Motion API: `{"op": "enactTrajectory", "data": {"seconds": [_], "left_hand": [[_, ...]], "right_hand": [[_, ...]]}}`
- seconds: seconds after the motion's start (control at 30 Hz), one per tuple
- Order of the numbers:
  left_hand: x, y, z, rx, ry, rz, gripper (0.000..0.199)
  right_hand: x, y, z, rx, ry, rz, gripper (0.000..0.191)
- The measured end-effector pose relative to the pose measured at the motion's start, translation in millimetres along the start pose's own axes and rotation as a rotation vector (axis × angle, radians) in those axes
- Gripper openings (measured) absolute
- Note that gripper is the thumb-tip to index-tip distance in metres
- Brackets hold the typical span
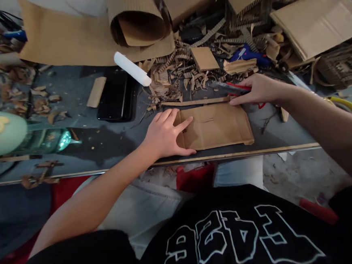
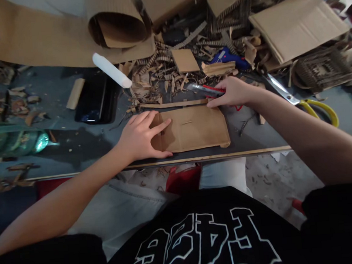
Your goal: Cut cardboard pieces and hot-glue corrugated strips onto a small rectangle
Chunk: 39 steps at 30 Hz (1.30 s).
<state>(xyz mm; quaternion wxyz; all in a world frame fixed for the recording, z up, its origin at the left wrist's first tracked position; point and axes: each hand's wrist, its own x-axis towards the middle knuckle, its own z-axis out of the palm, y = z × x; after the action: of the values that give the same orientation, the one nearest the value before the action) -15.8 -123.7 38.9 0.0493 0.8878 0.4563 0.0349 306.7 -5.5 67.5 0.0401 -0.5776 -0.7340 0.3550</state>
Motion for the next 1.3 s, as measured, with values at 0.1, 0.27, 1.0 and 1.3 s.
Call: {"op": "enactTrajectory", "data": {"seconds": [0.1,0.27,1.0,1.3], "left_hand": [[0.2,-0.1,-0.3,0.005,-0.003,0.002,0.102],[0.6,0.8,-0.8,0.004,0.003,0.006,0.102],[9.0,3.8,-11.7,-0.017,0.359,-0.013,0.081],[62.5,29.0,-34.9,-0.180,0.441,-0.005,0.044]], "right_hand": [[9.2,3.9,-1.2,-0.133,-0.067,0.019,0.037],[17.7,-2.3,-4.5,-0.304,-0.074,-0.052,0.025],[-50.9,-40.1,-5.4,0.668,-0.246,-0.096,0.056],[-30.1,-39.2,12.3,0.888,-0.281,-0.195,0.052]]}}
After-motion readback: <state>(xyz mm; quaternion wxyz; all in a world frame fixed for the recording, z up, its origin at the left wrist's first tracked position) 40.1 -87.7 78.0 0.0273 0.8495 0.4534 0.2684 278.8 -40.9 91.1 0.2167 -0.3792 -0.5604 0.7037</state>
